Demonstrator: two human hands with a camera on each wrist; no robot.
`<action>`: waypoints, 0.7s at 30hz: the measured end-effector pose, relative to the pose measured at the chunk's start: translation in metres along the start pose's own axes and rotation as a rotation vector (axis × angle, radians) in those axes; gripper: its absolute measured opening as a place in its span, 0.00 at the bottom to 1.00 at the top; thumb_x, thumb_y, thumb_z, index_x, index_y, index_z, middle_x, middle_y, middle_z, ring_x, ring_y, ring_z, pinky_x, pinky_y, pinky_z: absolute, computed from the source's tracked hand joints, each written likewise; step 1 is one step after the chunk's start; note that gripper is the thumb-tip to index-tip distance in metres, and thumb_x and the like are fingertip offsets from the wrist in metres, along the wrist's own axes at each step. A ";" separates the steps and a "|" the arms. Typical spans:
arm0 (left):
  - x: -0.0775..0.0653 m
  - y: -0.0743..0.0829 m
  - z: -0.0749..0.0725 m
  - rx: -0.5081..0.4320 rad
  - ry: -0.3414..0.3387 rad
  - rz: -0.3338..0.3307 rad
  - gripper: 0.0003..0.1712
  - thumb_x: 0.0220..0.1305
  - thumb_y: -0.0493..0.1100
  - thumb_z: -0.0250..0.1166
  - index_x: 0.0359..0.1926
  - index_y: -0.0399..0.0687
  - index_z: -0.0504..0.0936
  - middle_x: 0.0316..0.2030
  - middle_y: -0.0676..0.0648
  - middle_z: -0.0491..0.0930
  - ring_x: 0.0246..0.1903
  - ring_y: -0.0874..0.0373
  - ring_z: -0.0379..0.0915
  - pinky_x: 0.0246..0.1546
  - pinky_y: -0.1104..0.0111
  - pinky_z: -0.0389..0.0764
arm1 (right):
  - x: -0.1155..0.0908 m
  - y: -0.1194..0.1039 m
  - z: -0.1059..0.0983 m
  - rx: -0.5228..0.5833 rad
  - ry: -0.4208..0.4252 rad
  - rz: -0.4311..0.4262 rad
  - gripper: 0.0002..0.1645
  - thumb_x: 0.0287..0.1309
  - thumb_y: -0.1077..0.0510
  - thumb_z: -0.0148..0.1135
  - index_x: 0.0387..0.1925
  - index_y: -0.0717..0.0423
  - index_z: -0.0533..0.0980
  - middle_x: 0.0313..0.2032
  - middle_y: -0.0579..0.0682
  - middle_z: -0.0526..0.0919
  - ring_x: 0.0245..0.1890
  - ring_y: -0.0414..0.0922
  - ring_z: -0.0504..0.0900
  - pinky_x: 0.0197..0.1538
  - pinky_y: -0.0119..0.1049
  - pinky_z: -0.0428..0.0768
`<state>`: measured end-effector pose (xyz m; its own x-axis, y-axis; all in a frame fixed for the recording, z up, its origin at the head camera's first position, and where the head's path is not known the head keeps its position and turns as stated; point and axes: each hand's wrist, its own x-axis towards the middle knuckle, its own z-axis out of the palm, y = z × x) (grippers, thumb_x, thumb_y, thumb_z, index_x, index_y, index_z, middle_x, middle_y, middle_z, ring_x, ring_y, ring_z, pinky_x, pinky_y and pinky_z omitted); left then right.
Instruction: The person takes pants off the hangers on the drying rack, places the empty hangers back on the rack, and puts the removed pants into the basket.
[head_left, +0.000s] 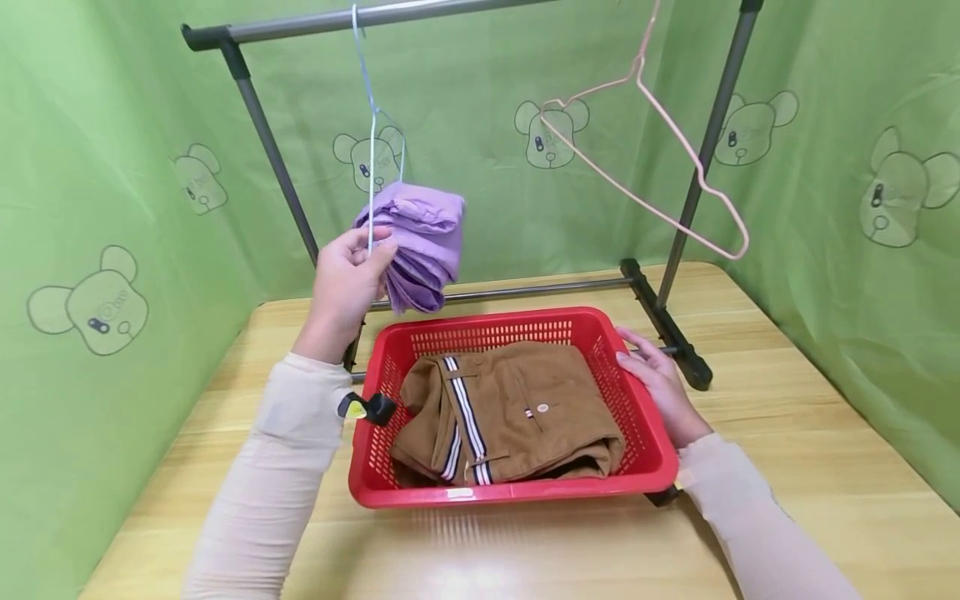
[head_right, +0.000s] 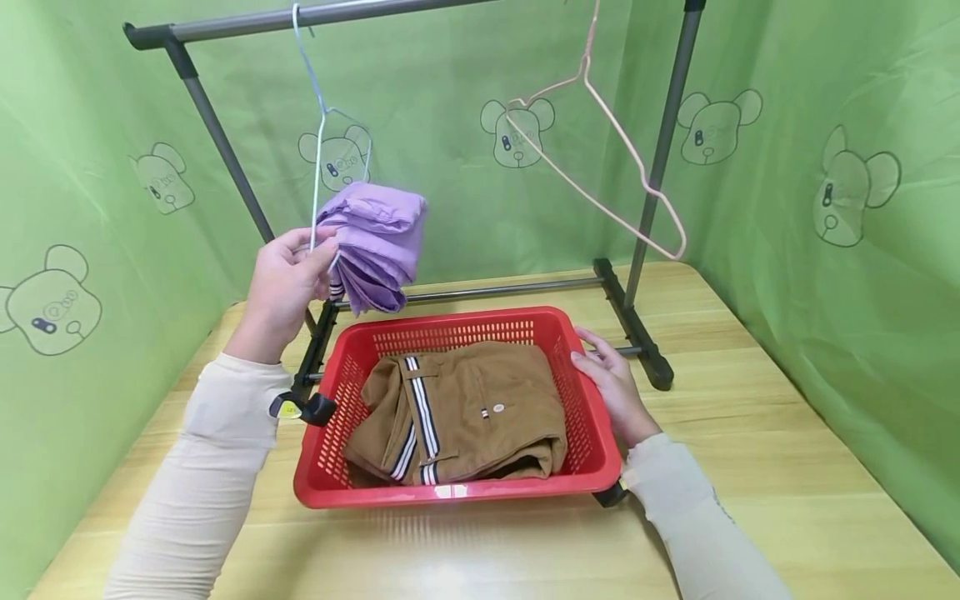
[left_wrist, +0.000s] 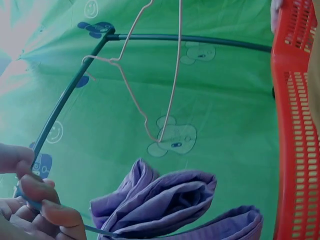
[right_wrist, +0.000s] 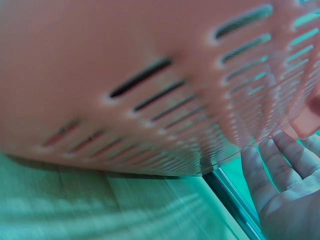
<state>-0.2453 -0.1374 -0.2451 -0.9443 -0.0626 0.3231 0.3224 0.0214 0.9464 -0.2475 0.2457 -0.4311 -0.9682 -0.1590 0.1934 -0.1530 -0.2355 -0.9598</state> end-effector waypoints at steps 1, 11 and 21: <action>0.000 0.001 -0.002 -0.002 0.005 0.004 0.14 0.69 0.37 0.59 0.52 0.31 0.74 0.15 0.55 0.66 0.12 0.65 0.58 0.13 0.77 0.62 | 0.000 0.000 0.000 0.003 -0.001 0.001 0.33 0.71 0.58 0.52 0.72 0.59 0.55 0.49 0.46 0.82 0.46 0.41 0.82 0.44 0.34 0.83; 0.002 0.006 -0.027 0.082 0.144 -0.035 0.14 0.70 0.48 0.59 0.35 0.40 0.72 0.21 0.52 0.67 0.14 0.65 0.59 0.15 0.77 0.67 | -0.001 -0.001 0.000 -0.016 -0.001 0.002 0.34 0.71 0.57 0.52 0.72 0.60 0.54 0.50 0.46 0.81 0.47 0.41 0.82 0.45 0.35 0.82; 0.008 0.011 -0.039 0.036 0.223 -0.069 0.26 0.70 0.59 0.55 0.21 0.47 0.66 0.15 0.56 0.60 0.10 0.65 0.55 0.12 0.75 0.60 | -0.001 0.000 0.000 -0.029 -0.001 0.004 0.33 0.72 0.56 0.52 0.72 0.59 0.55 0.50 0.46 0.81 0.46 0.41 0.82 0.44 0.35 0.83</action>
<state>-0.2471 -0.1766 -0.2324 -0.9247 -0.2839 0.2537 0.2514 0.0451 0.9668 -0.2465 0.2455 -0.4310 -0.9686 -0.1608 0.1897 -0.1549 -0.2069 -0.9660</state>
